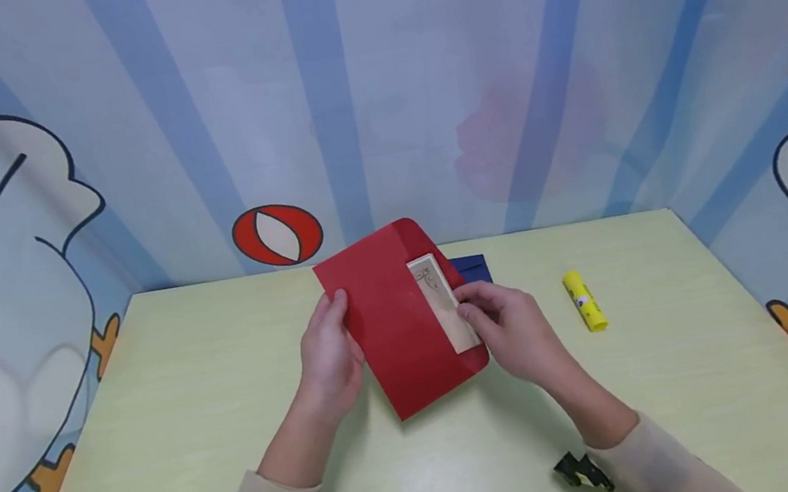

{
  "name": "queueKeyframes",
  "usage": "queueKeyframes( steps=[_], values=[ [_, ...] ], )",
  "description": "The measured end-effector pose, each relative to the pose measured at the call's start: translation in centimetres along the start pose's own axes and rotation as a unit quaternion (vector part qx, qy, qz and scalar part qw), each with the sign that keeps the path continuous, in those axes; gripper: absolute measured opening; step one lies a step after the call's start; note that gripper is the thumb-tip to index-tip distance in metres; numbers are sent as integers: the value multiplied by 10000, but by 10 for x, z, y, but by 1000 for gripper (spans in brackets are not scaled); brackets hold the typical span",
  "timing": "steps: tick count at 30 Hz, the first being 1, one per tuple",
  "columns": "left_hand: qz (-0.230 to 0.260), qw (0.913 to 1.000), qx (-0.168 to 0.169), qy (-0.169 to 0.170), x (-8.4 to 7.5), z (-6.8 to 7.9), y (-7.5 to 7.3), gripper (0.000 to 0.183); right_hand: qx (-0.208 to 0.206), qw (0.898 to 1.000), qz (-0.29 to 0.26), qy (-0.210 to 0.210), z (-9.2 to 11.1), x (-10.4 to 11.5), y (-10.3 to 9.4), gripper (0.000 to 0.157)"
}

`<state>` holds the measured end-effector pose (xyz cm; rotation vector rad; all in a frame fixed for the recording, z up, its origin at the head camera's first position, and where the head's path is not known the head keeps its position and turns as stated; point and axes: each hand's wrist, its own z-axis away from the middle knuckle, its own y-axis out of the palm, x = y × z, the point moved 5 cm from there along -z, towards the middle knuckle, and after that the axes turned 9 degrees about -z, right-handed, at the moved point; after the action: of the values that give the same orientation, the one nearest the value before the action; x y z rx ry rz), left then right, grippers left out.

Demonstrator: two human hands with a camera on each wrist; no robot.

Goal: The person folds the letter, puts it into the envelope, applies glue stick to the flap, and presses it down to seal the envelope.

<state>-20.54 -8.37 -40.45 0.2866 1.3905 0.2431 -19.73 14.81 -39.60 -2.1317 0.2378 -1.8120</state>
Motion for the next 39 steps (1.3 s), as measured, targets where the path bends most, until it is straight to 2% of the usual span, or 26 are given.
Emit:
queueKeyframes(
  steps=[9,23,28,35,39],
  values=[
    [165,9998,-80,68,0,2,2,45,173,9996,-25,-240,4,2,6,33],
    [325,9990,-239,192,2,5,4,48,-107,9955,228,-914,10,12,14,32],
    [348,9985,-233,344,1,6,5,48,-40,9932,296,-1122,11,13,16,36],
    [377,9980,-171,475,1,8,7,46,187,9955,153,-913,11,14,17,40],
    [416,9978,-171,488,3,8,8,44,352,9974,-313,-552,10,10,18,39]
  ],
)
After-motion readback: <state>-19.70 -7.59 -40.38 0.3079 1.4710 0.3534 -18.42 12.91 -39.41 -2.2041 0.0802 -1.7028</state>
